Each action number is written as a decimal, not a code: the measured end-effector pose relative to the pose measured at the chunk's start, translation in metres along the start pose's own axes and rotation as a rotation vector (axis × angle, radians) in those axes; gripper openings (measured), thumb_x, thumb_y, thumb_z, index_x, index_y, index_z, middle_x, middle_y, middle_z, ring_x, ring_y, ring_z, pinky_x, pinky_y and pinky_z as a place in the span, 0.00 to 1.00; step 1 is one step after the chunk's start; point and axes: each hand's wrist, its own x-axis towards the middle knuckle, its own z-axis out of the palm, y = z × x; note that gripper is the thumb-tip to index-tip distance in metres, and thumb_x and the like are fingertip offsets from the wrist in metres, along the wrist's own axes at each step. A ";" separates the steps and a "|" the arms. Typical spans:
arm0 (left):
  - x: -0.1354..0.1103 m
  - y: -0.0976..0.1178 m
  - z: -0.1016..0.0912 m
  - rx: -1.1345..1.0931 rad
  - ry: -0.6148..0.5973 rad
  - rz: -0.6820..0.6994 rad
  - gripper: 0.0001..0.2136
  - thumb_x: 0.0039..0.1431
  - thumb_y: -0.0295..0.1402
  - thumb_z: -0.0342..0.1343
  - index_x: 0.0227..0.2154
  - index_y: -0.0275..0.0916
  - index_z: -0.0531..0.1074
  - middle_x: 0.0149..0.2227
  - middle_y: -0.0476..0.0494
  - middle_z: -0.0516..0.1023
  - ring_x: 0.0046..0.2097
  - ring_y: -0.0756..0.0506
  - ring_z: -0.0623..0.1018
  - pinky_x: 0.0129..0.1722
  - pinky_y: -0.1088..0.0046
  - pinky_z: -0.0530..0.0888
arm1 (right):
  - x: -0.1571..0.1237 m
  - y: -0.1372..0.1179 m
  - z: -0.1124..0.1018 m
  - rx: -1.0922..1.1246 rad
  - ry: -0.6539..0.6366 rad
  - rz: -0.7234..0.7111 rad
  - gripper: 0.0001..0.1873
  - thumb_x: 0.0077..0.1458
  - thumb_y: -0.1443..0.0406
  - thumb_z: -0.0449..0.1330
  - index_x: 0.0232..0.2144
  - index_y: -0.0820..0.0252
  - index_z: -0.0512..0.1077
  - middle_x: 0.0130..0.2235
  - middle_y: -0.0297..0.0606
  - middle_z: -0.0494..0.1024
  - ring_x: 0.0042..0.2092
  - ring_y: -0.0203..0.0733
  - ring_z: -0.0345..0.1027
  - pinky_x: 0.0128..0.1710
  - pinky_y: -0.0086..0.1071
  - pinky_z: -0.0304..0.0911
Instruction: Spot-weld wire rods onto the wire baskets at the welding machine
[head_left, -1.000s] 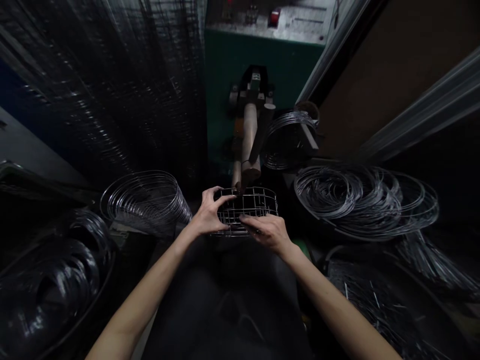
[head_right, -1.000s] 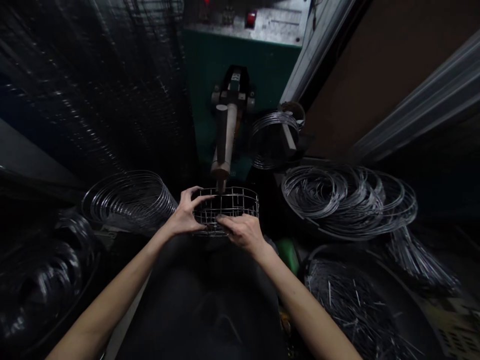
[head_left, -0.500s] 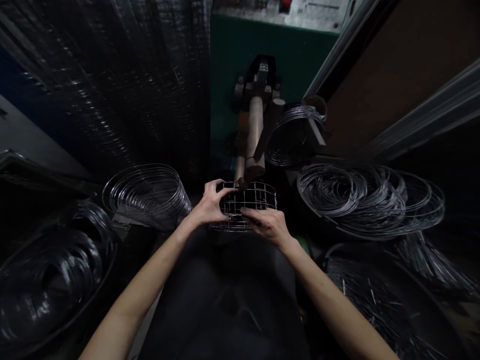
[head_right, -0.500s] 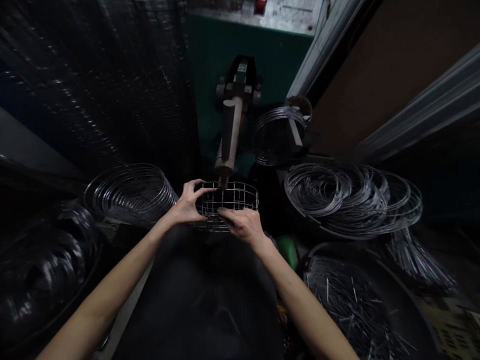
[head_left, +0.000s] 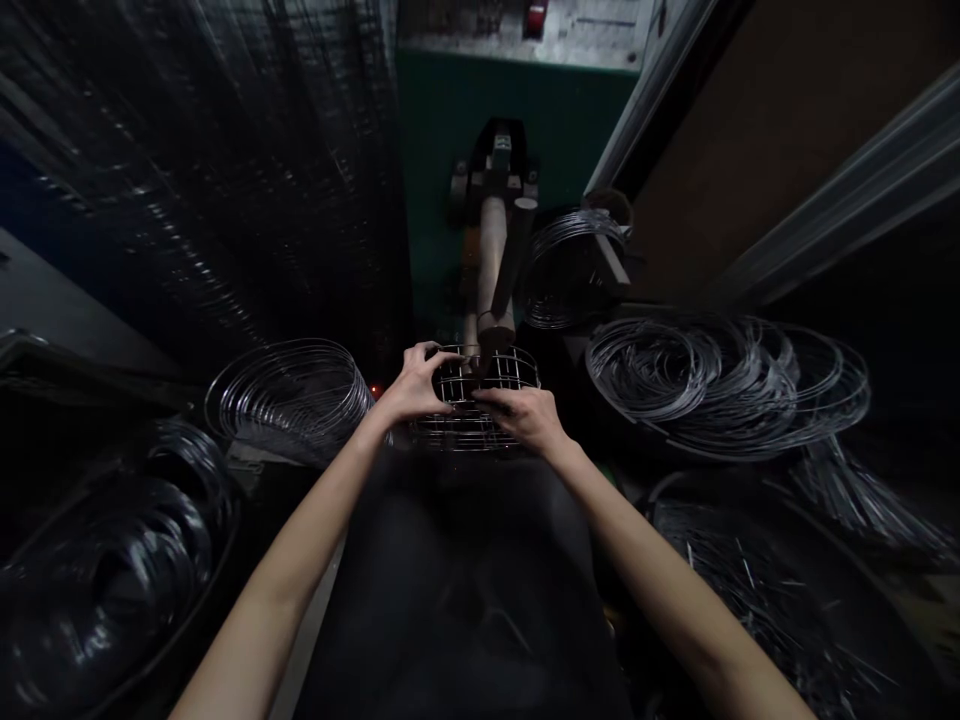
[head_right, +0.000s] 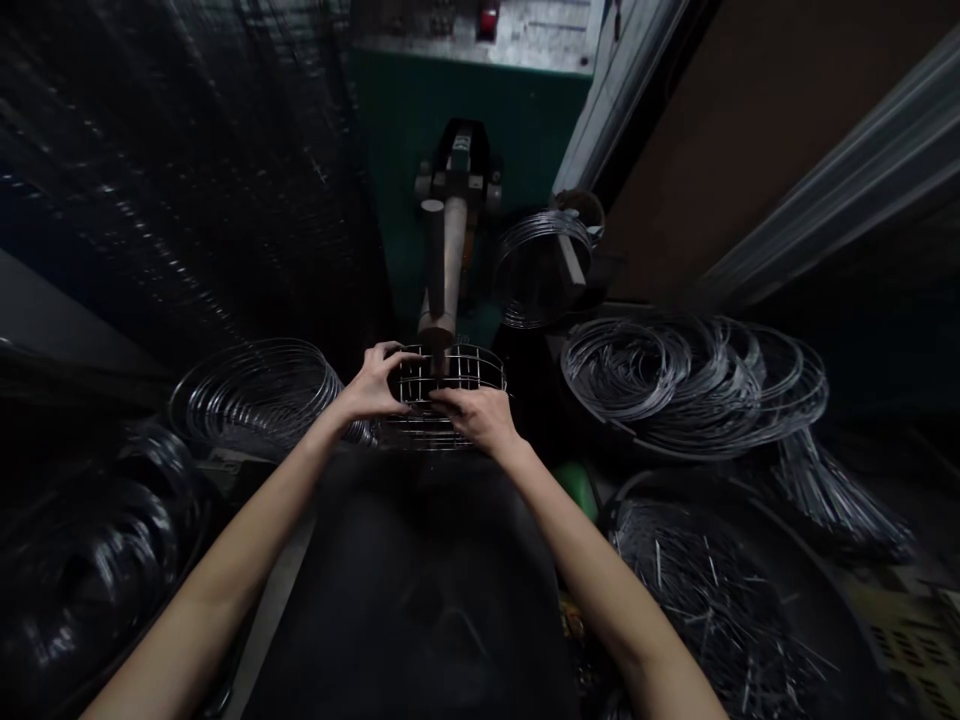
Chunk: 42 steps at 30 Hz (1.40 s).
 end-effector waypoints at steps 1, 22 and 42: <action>0.002 -0.001 0.001 -0.002 0.003 0.000 0.38 0.34 0.37 0.72 0.53 0.45 0.67 0.53 0.39 0.57 0.57 0.33 0.60 0.59 0.49 0.62 | 0.001 0.000 0.000 0.002 -0.002 0.008 0.12 0.60 0.58 0.57 0.43 0.46 0.77 0.39 0.29 0.82 0.35 0.37 0.76 0.31 0.28 0.62; 0.016 -0.030 0.002 -0.089 0.048 -0.032 0.52 0.32 0.45 0.73 0.62 0.45 0.55 0.61 0.35 0.50 0.63 0.29 0.54 0.63 0.47 0.55 | -0.008 0.000 -0.024 0.210 0.229 0.322 0.15 0.63 0.57 0.50 0.39 0.56 0.75 0.40 0.41 0.70 0.39 0.41 0.68 0.38 0.32 0.63; -0.076 -0.012 0.009 -0.269 0.109 0.100 0.49 0.31 0.45 0.73 0.59 0.50 0.55 0.59 0.39 0.56 0.61 0.34 0.60 0.61 0.50 0.61 | -0.130 -0.026 -0.042 0.801 -0.128 0.637 0.21 0.52 0.54 0.61 0.47 0.52 0.74 0.44 0.38 0.79 0.46 0.46 0.72 0.45 0.39 0.68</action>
